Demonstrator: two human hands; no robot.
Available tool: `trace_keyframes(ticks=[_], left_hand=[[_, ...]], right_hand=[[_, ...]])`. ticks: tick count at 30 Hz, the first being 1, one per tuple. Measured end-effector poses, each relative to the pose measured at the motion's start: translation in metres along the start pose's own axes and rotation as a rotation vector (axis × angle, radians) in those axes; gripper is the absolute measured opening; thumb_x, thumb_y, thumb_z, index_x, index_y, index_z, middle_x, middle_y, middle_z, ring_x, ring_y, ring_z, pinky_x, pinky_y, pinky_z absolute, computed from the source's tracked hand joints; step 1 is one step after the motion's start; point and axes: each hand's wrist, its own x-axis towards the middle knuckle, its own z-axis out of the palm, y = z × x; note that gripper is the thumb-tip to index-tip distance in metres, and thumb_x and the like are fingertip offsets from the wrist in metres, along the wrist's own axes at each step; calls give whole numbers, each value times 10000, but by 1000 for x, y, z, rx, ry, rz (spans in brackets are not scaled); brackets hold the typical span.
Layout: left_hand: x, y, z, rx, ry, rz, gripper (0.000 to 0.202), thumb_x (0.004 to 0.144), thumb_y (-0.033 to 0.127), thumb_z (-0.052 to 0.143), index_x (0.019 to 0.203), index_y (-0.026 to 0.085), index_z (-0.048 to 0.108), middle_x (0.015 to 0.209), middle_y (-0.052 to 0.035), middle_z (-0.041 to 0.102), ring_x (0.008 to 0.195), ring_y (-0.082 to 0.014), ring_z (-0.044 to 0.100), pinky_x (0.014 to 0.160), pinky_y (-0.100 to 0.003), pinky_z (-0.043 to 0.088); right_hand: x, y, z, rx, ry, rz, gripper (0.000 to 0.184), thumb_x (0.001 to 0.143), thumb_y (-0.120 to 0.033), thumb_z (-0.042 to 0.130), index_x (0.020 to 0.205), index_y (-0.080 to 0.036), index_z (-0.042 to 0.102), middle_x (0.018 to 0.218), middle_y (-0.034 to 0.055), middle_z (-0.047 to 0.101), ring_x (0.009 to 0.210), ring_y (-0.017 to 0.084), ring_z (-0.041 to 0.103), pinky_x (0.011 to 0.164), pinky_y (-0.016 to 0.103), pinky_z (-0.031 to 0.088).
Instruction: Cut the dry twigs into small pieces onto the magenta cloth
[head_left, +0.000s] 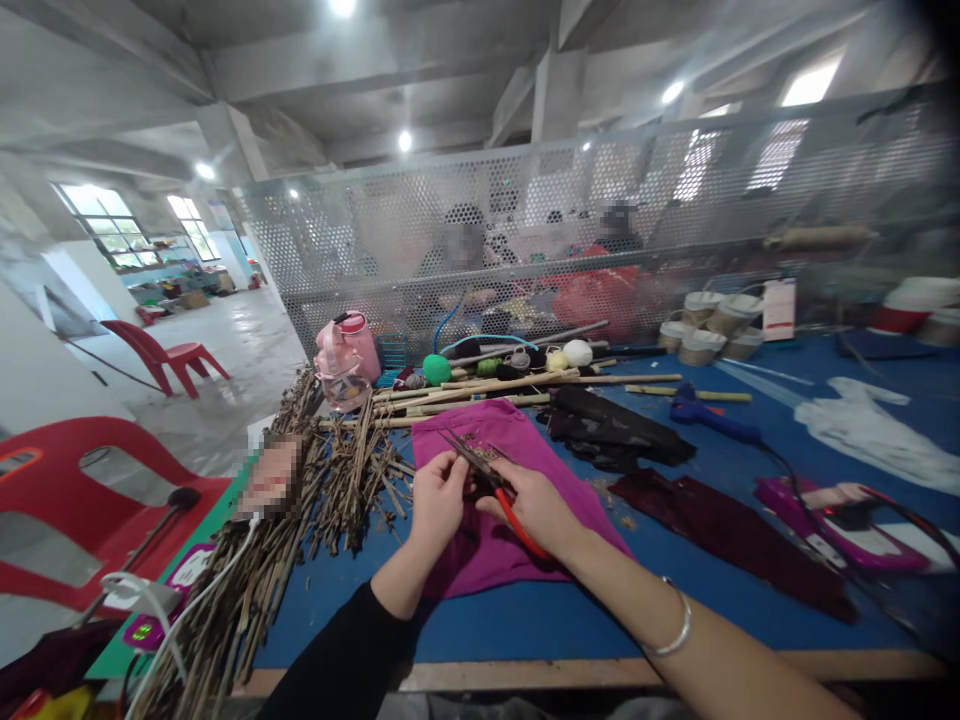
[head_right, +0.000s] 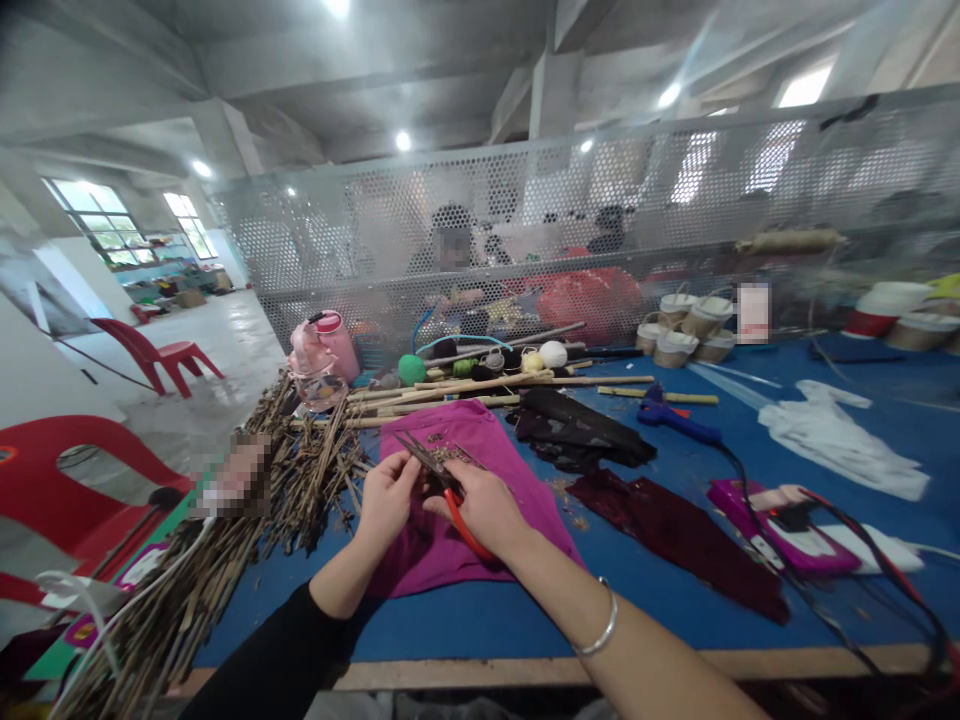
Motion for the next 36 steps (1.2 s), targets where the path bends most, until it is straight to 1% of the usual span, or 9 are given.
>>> trace_keyframes(ticks=[5, 9, 13, 18, 22, 25, 29, 32, 36], left_hand=[[-1, -2, -2, 177, 18, 80, 226, 766, 332, 517, 662, 154, 609, 570, -2, 564, 521, -113, 500, 519, -208, 400], [-3, 3, -4, 363, 27, 232, 220, 785, 303, 503, 717, 170, 665, 627, -28, 622, 589, -139, 538, 582, -223, 395], [-1, 5, -5, 467, 53, 300, 211, 788, 276, 498, 771, 171, 680, 740, -54, 671, 679, -158, 578, 661, -251, 415], [5, 0, -11, 606, 127, 282, 157, 736, 271, 557, 726, 163, 671, 697, -36, 663, 632, -137, 568, 639, -247, 425], [8, -5, -14, 586, 168, 314, 199, 778, 302, 518, 762, 153, 648, 719, -38, 648, 666, -139, 569, 655, -247, 426], [12, -8, -17, 601, 208, 323, 261, 838, 304, 424, 820, 148, 632, 776, -54, 650, 735, -155, 578, 719, -266, 428], [22, -10, -28, 713, 276, 257, 288, 858, 224, 359, 959, 118, 607, 952, -107, 644, 896, -182, 574, 842, -293, 412], [28, -10, -40, 886, 198, 156, 321, 824, 128, 371, 1078, 87, 564, 1053, -144, 621, 967, -191, 567, 893, -299, 392], [26, -13, -50, 1127, -65, 37, 322, 742, 90, 490, 1046, 103, 597, 999, -151, 640, 955, -215, 579, 871, -303, 398]], right_hand=[[0, 0, -1, -56, 14, 20, 512, 685, -470, 649, 1116, -222, 526, 1017, 72, 623, 912, 234, 586, 774, 329, 452], [0, 1, -3, -38, -25, 35, 440, 738, -457, 598, 1111, -232, 537, 955, 61, 650, 855, 219, 612, 724, 295, 452], [1, 1, -7, -62, -39, 97, 381, 777, -473, 538, 1073, -234, 555, 882, 47, 674, 766, 206, 633, 649, 257, 440], [8, 7, -22, -408, 81, 285, 326, 767, -411, 547, 1034, -227, 572, 900, 62, 676, 824, 225, 627, 653, 261, 420], [12, 27, -34, -595, -3, 532, 337, 807, -334, 469, 1118, -231, 548, 846, 91, 685, 776, 234, 639, 631, 279, 410], [12, 40, -35, -590, -83, 554, 337, 803, -335, 461, 1109, -239, 565, 863, 105, 685, 782, 251, 641, 622, 290, 406], [12, 45, -31, -562, -92, 509, 325, 797, -330, 463, 1090, -252, 581, 901, 97, 684, 812, 244, 638, 616, 275, 397], [12, 45, -30, -532, -84, 469, 311, 780, -286, 474, 1064, -247, 596, 904, 93, 686, 820, 240, 636, 612, 263, 390], [14, 51, -35, -483, -64, 420, 293, 762, -212, 469, 1013, -224, 618, 883, 93, 694, 803, 232, 639, 621, 254, 397]])
